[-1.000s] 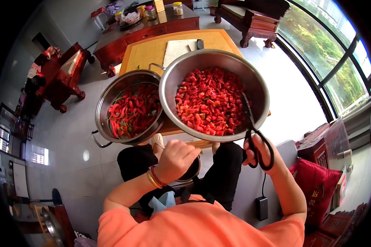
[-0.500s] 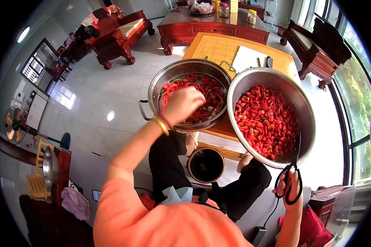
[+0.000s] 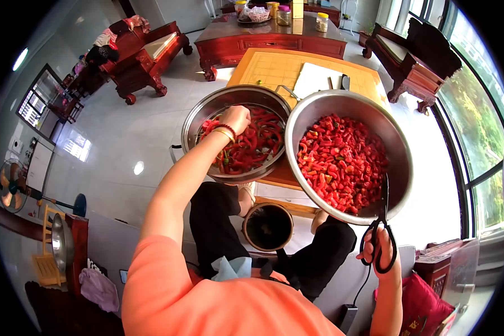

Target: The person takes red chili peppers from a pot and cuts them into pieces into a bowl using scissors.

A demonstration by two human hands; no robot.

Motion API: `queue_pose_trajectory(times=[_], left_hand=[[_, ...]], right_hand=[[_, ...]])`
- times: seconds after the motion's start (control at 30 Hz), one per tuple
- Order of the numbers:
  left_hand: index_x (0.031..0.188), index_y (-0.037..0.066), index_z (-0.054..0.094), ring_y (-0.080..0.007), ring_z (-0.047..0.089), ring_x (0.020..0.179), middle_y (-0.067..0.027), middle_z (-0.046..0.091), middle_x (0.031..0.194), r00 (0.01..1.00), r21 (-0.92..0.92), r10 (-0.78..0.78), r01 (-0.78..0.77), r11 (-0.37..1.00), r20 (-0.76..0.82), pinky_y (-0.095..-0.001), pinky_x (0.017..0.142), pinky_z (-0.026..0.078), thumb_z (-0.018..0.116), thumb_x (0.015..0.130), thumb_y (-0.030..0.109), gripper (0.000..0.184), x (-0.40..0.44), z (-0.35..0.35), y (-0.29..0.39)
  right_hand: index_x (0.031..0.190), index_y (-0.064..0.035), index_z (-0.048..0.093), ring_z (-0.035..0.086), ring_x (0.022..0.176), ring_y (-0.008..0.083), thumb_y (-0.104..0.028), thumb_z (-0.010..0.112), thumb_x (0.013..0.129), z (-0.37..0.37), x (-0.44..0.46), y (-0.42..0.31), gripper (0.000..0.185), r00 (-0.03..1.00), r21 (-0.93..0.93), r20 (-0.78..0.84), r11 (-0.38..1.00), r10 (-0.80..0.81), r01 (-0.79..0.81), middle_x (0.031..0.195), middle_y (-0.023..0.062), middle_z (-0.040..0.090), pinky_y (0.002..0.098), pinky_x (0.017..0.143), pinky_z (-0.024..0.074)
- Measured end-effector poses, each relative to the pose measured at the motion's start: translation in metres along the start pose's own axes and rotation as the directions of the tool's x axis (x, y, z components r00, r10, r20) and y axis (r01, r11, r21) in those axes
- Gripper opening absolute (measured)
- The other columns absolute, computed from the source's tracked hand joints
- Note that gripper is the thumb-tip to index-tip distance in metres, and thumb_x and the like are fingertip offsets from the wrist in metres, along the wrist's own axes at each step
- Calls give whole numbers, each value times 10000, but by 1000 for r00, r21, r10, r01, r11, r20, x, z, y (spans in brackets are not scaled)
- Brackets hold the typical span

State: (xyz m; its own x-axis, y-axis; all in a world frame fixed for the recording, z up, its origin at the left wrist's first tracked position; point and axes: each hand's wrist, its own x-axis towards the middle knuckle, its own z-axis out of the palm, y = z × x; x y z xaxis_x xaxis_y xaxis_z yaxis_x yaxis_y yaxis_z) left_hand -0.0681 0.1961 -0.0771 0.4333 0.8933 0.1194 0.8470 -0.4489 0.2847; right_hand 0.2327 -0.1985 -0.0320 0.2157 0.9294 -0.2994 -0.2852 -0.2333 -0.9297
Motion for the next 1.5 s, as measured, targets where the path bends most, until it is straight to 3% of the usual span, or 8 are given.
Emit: queue_pose_trajectory(times=[0.17, 0.33, 0.4, 0.5, 0.53, 0.93, 1.17, 1.5], left_hand=[[782, 29, 647, -289, 619, 669, -130, 640, 722, 973, -195, 72, -116, 974, -220, -354, 622, 479, 625, 780, 168, 141, -31, -50, 29], [799, 26, 596, -274, 598, 681, -112, 622, 735, 851, -170, 377, -459, 872, -366, -341, 640, 453, 621, 799, 124, 102, -75, -83, 107], [766, 45, 579, -278, 584, 740, -90, 617, 758, 762, -78, 497, -574, 815, -416, -351, 682, 430, 629, 779, 104, 78, -88, -85, 134], [756, 58, 583, -260, 577, 710, -67, 604, 719, 670, -50, 565, -665, 745, -482, -342, 666, 431, 657, 739, 62, 75, -102, -81, 166], [754, 60, 579, -252, 570, 686, -59, 595, 701, 646, -65, 566, -686, 724, -513, -337, 656, 428, 666, 724, 50, 92, -104, -76, 175], [710, 75, 518, -231, 568, 594, -49, 558, 618, 606, -192, 621, -775, 602, -498, -332, 605, 420, 660, 725, 43, 146, -106, -42, 237], [713, 75, 513, -233, 564, 589, -44, 561, 626, 607, -136, 604, -755, 642, -516, -334, 611, 426, 667, 717, 41, 158, -103, -43, 234], [731, 70, 515, -231, 561, 590, -46, 562, 630, 614, -151, 618, -758, 634, -491, -339, 600, 418, 662, 727, 47, 149, -107, -43, 237]], right_hand=[[861, 9, 510, 430, 442, 90, -402, 480, 906, 1, -2, 1, 415, 998, -39, 65, 999, -17, 19, 545, 17, 436, 276, 509, 511], [827, 7, 538, 470, 507, 108, -211, 661, 737, 11, -5, -15, 266, 999, -418, -7, 907, 46, -45, 582, 22, 469, 273, 543, 451], [827, -13, 545, 460, 517, 143, -268, 759, 654, 12, -8, -31, 376, 994, -800, -11, 597, -105, 54, 591, 43, 472, 296, 516, 384], [823, -40, 537, 510, 531, 219, -390, 784, 617, 22, -11, -43, 475, 891, -969, 66, 185, -450, 165, 602, 56, 500, 333, 512, 403], [832, -45, 537, 531, 542, 213, -415, 779, 617, 21, -12, -47, 492, 894, -982, 72, 125, -442, 141, 624, 49, 509, 339, 517, 414], [829, -28, 538, 525, 574, 233, -439, 767, 617, 6, -7, -38, 516, 869, -994, 2, 95, -494, 57, 671, 70, 523, 352, 558, 407], [831, -11, 550, 605, 656, 261, -463, 764, 622, 9, -22, -50, 542, 923, -994, -44, 109, -382, -2, 782, 91, 609, 363, 586, 457], [875, -24, 551, 612, 703, 254, -450, 761, 630, 5, -19, -44, 535, 886, -998, -59, 38, -459, -48, 809, 83, 609, 361, 617, 464]])
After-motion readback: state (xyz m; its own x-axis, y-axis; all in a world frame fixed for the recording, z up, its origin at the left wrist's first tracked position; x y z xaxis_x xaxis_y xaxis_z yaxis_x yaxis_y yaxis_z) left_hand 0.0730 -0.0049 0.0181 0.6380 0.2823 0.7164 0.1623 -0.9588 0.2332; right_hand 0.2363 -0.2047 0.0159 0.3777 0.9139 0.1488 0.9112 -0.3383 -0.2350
